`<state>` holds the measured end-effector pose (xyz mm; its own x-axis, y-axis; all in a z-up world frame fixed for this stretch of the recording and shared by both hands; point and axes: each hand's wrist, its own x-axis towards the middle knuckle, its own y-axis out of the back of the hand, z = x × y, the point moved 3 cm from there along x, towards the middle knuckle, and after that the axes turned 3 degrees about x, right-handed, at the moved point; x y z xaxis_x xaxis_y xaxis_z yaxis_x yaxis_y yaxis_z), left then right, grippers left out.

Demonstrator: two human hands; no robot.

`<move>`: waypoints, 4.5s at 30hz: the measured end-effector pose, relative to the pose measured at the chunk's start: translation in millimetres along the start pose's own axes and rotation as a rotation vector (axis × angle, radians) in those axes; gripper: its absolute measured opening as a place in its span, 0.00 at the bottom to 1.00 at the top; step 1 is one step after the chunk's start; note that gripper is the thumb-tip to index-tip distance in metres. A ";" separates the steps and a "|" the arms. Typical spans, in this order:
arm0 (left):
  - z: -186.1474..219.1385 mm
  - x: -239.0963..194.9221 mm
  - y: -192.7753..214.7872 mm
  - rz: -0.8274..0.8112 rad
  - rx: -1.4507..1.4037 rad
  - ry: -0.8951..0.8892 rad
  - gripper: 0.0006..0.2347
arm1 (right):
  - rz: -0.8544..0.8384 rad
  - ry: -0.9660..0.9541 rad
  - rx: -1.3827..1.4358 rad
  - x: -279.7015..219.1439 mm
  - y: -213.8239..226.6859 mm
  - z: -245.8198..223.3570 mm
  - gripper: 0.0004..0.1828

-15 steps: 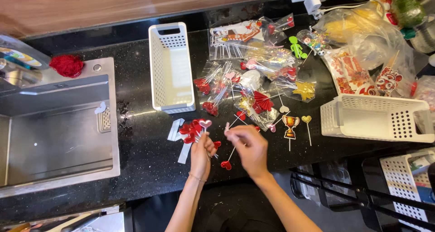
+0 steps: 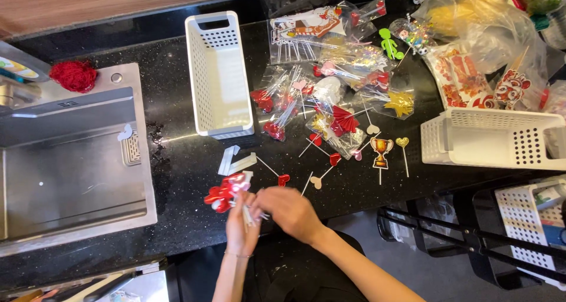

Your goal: The person organizes various small decorations, including red paper fans and heart-shaped picks, by placing them into a white plastic basket. They then move to a different counter to sort and arrange colorful stickers and other craft supplies.

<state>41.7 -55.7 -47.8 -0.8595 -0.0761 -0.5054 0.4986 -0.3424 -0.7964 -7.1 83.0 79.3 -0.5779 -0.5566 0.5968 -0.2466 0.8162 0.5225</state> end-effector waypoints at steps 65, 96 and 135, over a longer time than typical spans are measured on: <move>-48.7 106.2 -34.0 -0.026 0.489 0.014 0.10 | -0.146 -0.476 -1.099 -109.9 -0.6 226.7 0.11; -26.5 95.4 -73.9 -0.014 0.353 -0.026 0.18 | -0.314 0.150 -0.802 -61.7 12.4 207.9 0.05; -63.4 97.5 -127.6 -0.004 0.271 -0.186 0.11 | 1.225 -0.993 1.232 -15.3 106.9 112.7 0.05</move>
<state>-98.6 39.9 -16.5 -0.8797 -0.2355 -0.4132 0.4686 -0.5777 -0.6684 -112.3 196.2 57.5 -0.8658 0.1866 -0.4643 0.4887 0.5147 -0.7045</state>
